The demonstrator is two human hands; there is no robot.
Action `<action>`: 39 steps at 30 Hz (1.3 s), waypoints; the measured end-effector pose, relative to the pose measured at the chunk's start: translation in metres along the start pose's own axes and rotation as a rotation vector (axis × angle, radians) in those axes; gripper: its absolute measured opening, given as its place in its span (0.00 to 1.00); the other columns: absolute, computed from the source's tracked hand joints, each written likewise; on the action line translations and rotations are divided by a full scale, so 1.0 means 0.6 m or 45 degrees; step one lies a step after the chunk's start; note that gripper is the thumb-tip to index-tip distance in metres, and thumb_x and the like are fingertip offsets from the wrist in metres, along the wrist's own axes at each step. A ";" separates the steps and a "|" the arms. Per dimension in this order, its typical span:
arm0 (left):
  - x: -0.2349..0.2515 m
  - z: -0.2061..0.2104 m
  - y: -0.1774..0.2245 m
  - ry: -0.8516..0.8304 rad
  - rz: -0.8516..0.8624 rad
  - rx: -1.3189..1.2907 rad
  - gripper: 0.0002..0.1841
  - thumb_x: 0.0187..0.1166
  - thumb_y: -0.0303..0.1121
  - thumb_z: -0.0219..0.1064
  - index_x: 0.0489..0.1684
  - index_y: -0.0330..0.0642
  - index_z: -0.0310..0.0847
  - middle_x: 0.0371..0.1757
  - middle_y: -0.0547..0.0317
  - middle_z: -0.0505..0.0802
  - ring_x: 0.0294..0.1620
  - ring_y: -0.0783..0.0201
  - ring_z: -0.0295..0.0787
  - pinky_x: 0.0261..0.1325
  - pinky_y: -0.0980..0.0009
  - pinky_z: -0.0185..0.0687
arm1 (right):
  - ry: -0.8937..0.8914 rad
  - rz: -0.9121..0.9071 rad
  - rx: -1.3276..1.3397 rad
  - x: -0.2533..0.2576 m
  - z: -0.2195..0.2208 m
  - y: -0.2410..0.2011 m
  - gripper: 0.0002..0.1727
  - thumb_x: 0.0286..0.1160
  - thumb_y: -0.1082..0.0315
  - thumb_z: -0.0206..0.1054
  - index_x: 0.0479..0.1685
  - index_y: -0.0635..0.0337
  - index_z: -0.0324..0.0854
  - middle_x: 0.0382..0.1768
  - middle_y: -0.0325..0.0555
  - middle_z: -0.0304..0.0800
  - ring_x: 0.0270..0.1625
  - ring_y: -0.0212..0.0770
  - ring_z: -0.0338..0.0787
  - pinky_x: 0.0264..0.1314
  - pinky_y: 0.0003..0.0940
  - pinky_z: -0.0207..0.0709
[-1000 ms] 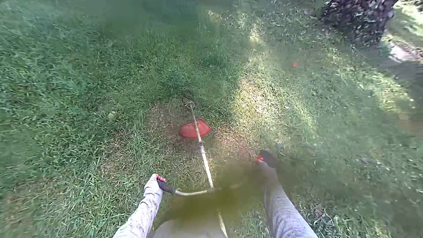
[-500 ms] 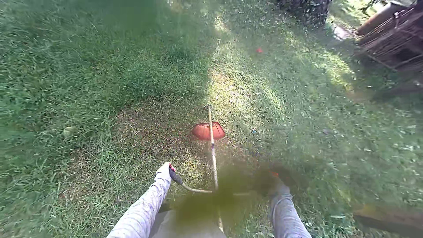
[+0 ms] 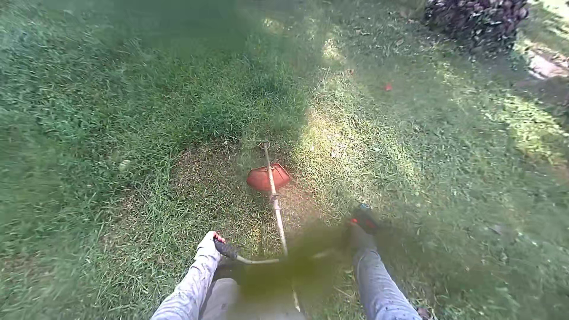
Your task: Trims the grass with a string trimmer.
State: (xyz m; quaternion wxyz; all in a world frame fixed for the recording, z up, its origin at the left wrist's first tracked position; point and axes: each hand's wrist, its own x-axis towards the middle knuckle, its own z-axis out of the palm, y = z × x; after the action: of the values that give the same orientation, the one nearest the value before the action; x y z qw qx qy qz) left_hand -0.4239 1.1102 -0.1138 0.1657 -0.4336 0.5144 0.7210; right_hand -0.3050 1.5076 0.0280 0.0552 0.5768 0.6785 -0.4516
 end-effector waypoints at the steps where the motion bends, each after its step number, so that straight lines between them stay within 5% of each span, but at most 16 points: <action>1: 0.006 -0.008 0.004 0.041 0.013 -0.036 0.14 0.89 0.34 0.52 0.28 0.41 0.71 0.17 0.56 0.80 0.16 0.60 0.81 0.25 0.63 0.84 | 0.011 -0.069 0.068 0.011 0.013 -0.007 0.21 0.88 0.76 0.50 0.77 0.74 0.67 0.67 0.64 0.79 0.61 0.42 0.83 0.69 0.34 0.72; 3: 0.017 -0.024 0.017 0.131 0.032 -0.094 0.15 0.90 0.35 0.52 0.28 0.42 0.70 0.16 0.57 0.80 0.15 0.60 0.81 0.23 0.63 0.84 | -0.099 -0.090 0.124 0.033 0.043 -0.042 0.21 0.89 0.76 0.49 0.78 0.72 0.65 0.63 0.61 0.79 0.55 0.38 0.81 0.65 0.31 0.73; 6: 0.025 -0.040 0.041 0.198 0.064 -0.158 0.15 0.90 0.36 0.50 0.28 0.43 0.69 0.16 0.57 0.79 0.16 0.60 0.80 0.23 0.63 0.83 | -0.096 -0.387 0.380 0.090 0.104 -0.051 0.17 0.86 0.75 0.54 0.68 0.75 0.70 0.40 0.53 0.80 0.33 0.33 0.78 0.40 0.28 0.78; 9: 0.037 -0.052 0.061 0.267 0.108 -0.227 0.15 0.89 0.36 0.51 0.27 0.44 0.69 0.16 0.58 0.79 0.16 0.60 0.80 0.24 0.61 0.84 | -0.213 -0.336 0.226 0.090 0.141 -0.133 0.20 0.86 0.75 0.55 0.72 0.75 0.69 0.51 0.59 0.83 0.44 0.36 0.82 0.54 0.30 0.78; 11: 0.046 -0.044 0.082 0.325 0.139 -0.270 0.15 0.89 0.36 0.51 0.27 0.44 0.69 0.16 0.59 0.78 0.15 0.61 0.80 0.23 0.63 0.83 | -0.242 -0.322 0.233 0.119 0.177 -0.185 0.18 0.84 0.77 0.56 0.70 0.71 0.70 0.45 0.52 0.82 0.39 0.34 0.81 0.48 0.29 0.79; 14: 0.083 -0.025 0.114 0.355 0.178 -0.345 0.17 0.91 0.39 0.50 0.27 0.45 0.68 0.16 0.59 0.78 0.16 0.61 0.79 0.24 0.62 0.83 | -0.492 -0.360 0.038 0.205 0.223 -0.244 0.21 0.88 0.74 0.51 0.77 0.73 0.63 0.54 0.56 0.80 0.46 0.34 0.81 0.54 0.28 0.77; 15: 0.092 -0.012 0.127 0.352 0.177 -0.356 0.17 0.92 0.39 0.49 0.28 0.46 0.68 0.16 0.60 0.77 0.16 0.61 0.79 0.24 0.61 0.83 | -0.423 -0.523 0.080 0.264 0.259 -0.233 0.21 0.83 0.76 0.53 0.71 0.79 0.67 0.47 0.60 0.83 0.38 0.36 0.83 0.43 0.28 0.80; 19: 0.127 0.071 0.179 0.317 0.161 -0.313 0.17 0.93 0.40 0.49 0.29 0.45 0.69 0.16 0.61 0.77 0.15 0.62 0.79 0.25 0.63 0.84 | -0.346 -0.227 0.028 0.339 0.280 -0.313 0.20 0.84 0.80 0.49 0.73 0.74 0.65 0.48 0.58 0.79 0.41 0.40 0.80 0.49 0.34 0.78; 20: 0.134 0.095 0.188 0.297 0.152 -0.288 0.17 0.93 0.40 0.48 0.29 0.44 0.68 0.16 0.61 0.77 0.15 0.62 0.79 0.25 0.63 0.84 | -0.248 -0.250 0.087 0.328 0.266 -0.318 0.19 0.83 0.79 0.51 0.70 0.74 0.68 0.45 0.56 0.79 0.38 0.38 0.80 0.44 0.30 0.78; 22: 0.152 0.142 0.196 0.251 0.134 -0.225 0.18 0.93 0.39 0.48 0.30 0.43 0.70 0.16 0.60 0.78 0.16 0.61 0.80 0.25 0.63 0.84 | -0.442 -0.081 0.019 0.286 0.187 -0.363 0.26 0.89 0.77 0.46 0.85 0.69 0.56 0.74 0.60 0.74 0.67 0.41 0.79 0.72 0.32 0.71; 25: 0.176 0.219 0.190 0.129 0.079 -0.159 0.19 0.95 0.41 0.45 0.31 0.44 0.69 0.16 0.61 0.78 0.16 0.62 0.80 0.26 0.63 0.85 | -0.124 -0.089 0.135 0.320 0.152 -0.352 0.20 0.85 0.80 0.51 0.73 0.74 0.65 0.51 0.56 0.78 0.43 0.34 0.80 0.52 0.26 0.76; 29: 0.164 0.327 0.161 -0.010 0.004 -0.005 0.20 0.95 0.40 0.45 0.29 0.43 0.69 0.15 0.61 0.79 0.15 0.62 0.81 0.25 0.64 0.85 | 0.016 -0.061 0.265 0.357 0.037 -0.264 0.20 0.88 0.78 0.49 0.74 0.81 0.63 0.57 0.66 0.81 0.51 0.41 0.84 0.59 0.29 0.76; 33: 0.142 0.425 0.116 -0.143 -0.136 0.163 0.16 0.93 0.35 0.48 0.29 0.41 0.70 0.16 0.58 0.80 0.16 0.62 0.81 0.25 0.65 0.86 | 0.273 0.031 0.542 0.332 -0.060 -0.168 0.17 0.87 0.75 0.51 0.70 0.71 0.66 0.42 0.50 0.76 0.34 0.32 0.78 0.41 0.27 0.78; 36: 0.132 0.503 0.071 -0.253 -0.162 0.326 0.16 0.92 0.33 0.50 0.29 0.39 0.72 0.17 0.58 0.81 0.17 0.62 0.81 0.27 0.66 0.84 | 0.412 -0.219 0.423 0.402 -0.102 -0.016 0.24 0.86 0.74 0.47 0.74 0.85 0.59 0.55 0.78 0.77 0.44 0.47 0.82 0.47 0.31 0.78; 38: 0.123 0.557 0.040 -0.329 -0.155 0.413 0.16 0.92 0.33 0.51 0.30 0.38 0.74 0.18 0.57 0.81 0.17 0.62 0.81 0.27 0.67 0.84 | 0.241 0.180 0.348 0.386 -0.168 -0.036 0.27 0.90 0.76 0.43 0.85 0.77 0.50 0.74 0.73 0.70 0.63 0.47 0.80 0.67 0.32 0.73; 39: 0.117 0.581 0.028 -0.358 -0.166 0.451 0.16 0.93 0.33 0.50 0.31 0.37 0.74 0.18 0.57 0.81 0.17 0.63 0.81 0.27 0.68 0.83 | 0.228 0.336 0.409 0.372 -0.195 -0.052 0.26 0.91 0.76 0.44 0.85 0.74 0.52 0.74 0.68 0.71 0.63 0.43 0.79 0.69 0.32 0.71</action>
State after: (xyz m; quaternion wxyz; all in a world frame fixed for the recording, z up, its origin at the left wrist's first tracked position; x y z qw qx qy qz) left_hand -0.6336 1.3975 -0.1265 0.3555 -0.3256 0.5756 0.6606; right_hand -0.3522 1.7523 -0.0194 -0.0391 0.6998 0.5187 -0.4895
